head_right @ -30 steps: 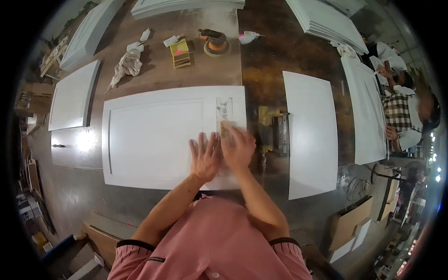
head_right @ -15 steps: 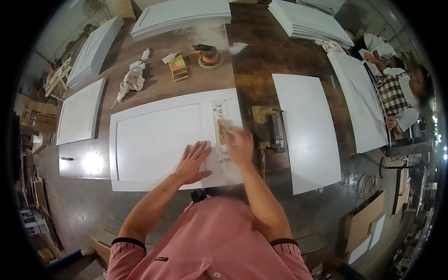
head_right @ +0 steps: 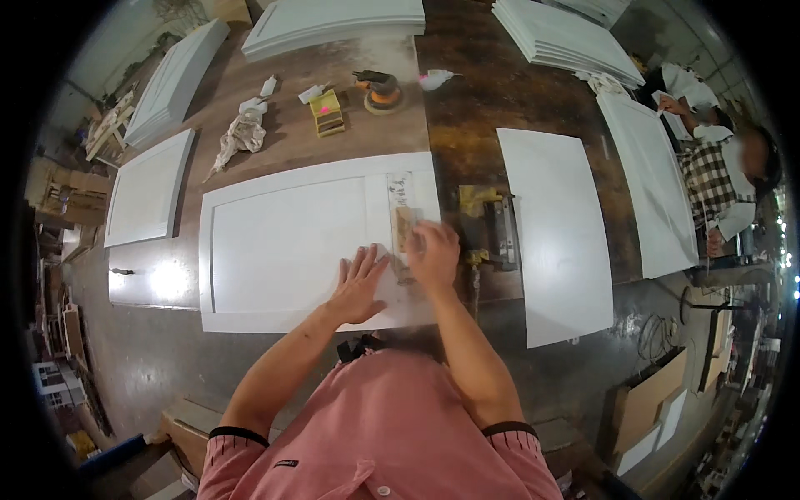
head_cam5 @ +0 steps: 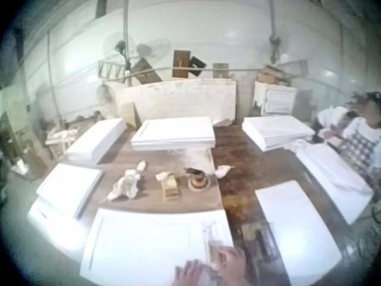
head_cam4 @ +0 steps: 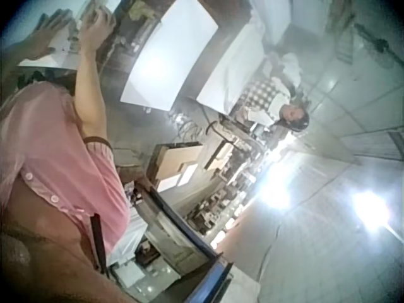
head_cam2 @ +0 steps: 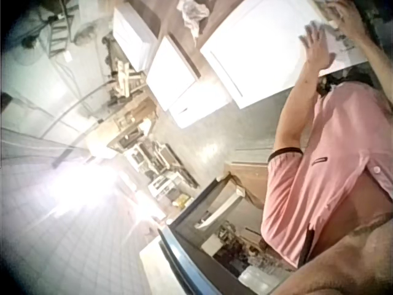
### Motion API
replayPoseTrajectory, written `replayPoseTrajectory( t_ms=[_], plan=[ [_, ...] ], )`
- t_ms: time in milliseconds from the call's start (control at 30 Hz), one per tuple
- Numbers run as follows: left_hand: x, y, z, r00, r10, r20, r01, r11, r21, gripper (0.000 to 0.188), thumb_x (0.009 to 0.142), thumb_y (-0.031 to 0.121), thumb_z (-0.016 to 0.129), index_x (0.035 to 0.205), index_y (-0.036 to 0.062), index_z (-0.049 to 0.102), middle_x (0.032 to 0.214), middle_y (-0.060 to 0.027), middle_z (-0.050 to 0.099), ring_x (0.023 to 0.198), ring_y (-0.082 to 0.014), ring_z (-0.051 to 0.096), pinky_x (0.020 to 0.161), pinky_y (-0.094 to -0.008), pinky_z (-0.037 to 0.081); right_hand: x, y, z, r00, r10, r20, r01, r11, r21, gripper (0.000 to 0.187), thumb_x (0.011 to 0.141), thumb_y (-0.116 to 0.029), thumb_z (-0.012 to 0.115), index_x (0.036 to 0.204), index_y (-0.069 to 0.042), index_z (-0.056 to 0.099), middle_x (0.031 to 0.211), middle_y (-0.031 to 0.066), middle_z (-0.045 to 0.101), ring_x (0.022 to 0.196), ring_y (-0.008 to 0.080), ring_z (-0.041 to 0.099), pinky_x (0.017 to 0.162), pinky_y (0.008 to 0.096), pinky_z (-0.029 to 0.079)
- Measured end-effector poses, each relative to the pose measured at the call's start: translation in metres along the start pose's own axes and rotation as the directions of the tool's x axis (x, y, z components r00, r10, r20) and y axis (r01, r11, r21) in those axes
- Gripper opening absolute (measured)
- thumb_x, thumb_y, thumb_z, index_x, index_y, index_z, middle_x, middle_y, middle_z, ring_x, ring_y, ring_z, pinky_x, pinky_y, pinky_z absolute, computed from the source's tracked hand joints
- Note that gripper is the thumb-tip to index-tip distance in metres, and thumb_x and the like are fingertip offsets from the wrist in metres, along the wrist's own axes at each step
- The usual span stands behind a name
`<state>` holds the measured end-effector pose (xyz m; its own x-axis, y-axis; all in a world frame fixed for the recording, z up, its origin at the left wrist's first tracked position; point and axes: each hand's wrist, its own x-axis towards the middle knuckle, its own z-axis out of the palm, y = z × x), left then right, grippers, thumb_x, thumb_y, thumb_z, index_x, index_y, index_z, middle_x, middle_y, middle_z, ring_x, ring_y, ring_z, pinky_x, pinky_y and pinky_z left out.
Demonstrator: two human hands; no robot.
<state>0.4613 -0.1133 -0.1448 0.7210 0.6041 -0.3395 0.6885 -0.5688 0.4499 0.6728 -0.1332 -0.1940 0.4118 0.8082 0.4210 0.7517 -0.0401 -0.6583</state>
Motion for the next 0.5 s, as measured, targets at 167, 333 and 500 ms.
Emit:
replayPoseTrajectory(
  t_ms=[167, 333, 500],
  plan=[
    [0.006, -0.049, -0.013, 0.961, -0.144, -0.236, -0.002, 0.850, -0.527, 0.048, 0.097, 0.027, 0.070, 0.134, -0.0003, 0.058, 0.140, -0.0238, 0.057, 0.133, -0.0366, 0.054, 0.110, -0.0518, 0.041, 0.001, 0.003, 0.003, 1.000, 0.017, -0.011, -0.017, 1.000, 0.012, 0.020, 0.085, -0.020, 0.075, 0.102, -0.010, 0.073, 0.118, 0.0064, 0.072, 0.118, 0.0363, 0.060, 0.103, 0.0474, 0.046],
    [0.010, -0.057, -0.036, 0.877, -0.440, -0.193, 0.238, 0.747, -0.620, 0.024, 0.101, 0.023, 0.067, 0.098, -0.0004, 0.073, 0.096, -0.0129, 0.077, 0.086, -0.0272, 0.075, 0.077, -0.0349, 0.056, 0.004, 0.007, 0.003, 1.000, 0.024, 0.004, -0.024, 1.000, 0.008, 0.018, 0.085, -0.021, 0.076, 0.099, -0.011, 0.073, 0.116, 0.0046, 0.072, 0.117, 0.0364, 0.060, 0.100, 0.0489, 0.048],
    [0.028, -0.044, -0.025, 0.909, -0.136, -0.394, 0.064, 0.980, -0.191, 0.034, 0.094, 0.031, 0.073, 0.119, 0.0073, 0.070, 0.129, -0.0109, 0.068, 0.122, -0.0313, 0.062, 0.101, -0.0464, 0.048, 0.009, -0.004, 0.004, 0.998, 0.062, -0.015, -0.063, 0.997, -0.037, 0.017, 0.084, -0.021, 0.076, 0.099, -0.012, 0.073, 0.114, 0.0053, 0.072, 0.116, 0.0362, 0.060, 0.099, 0.0493, 0.048]
  ],
)
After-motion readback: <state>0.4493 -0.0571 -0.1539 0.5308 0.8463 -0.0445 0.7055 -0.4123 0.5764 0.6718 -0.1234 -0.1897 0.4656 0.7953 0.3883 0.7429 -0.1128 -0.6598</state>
